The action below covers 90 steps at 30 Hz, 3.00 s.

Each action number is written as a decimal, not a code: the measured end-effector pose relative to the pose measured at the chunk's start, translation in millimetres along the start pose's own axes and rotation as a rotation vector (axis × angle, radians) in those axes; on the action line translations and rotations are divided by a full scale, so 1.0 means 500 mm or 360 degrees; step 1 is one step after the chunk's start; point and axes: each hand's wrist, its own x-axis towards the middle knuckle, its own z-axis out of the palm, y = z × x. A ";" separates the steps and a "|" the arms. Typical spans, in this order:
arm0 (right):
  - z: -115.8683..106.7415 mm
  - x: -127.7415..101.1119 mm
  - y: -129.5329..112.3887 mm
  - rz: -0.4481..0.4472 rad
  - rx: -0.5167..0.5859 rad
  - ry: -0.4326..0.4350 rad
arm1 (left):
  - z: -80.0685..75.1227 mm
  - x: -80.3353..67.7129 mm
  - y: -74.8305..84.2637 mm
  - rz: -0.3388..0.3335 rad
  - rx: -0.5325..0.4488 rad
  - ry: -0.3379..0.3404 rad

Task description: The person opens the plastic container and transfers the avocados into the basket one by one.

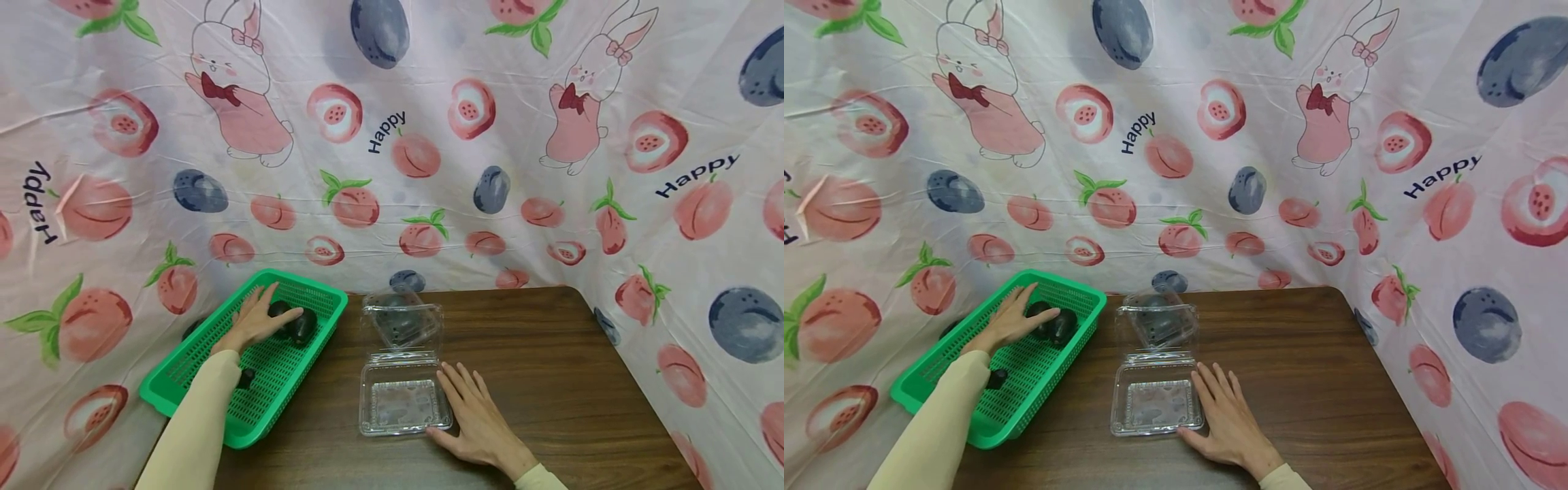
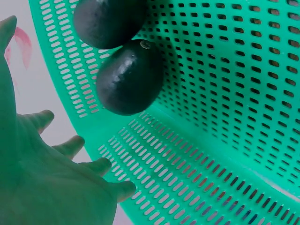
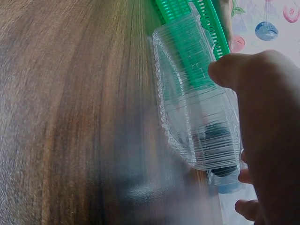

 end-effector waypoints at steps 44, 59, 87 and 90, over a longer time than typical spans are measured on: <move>0.008 0.002 0.001 -0.0041 -0.0050 0.0078 | 0.062 -0.178 0.155 0.0494 0.0324 0.0424; 0.008 0.003 0.002 -0.0022 -0.0019 0.0069 | 0.130 -0.244 0.197 0.0666 0.0374 0.0472; 0.007 0.003 0.005 -0.0041 -0.0013 0.0082 | 0.299 -0.300 0.228 0.0785 0.0285 0.0278; 0.007 0.004 0.005 -0.0042 -0.0018 0.0079 | 0.315 -0.303 0.222 0.0747 0.0267 0.0226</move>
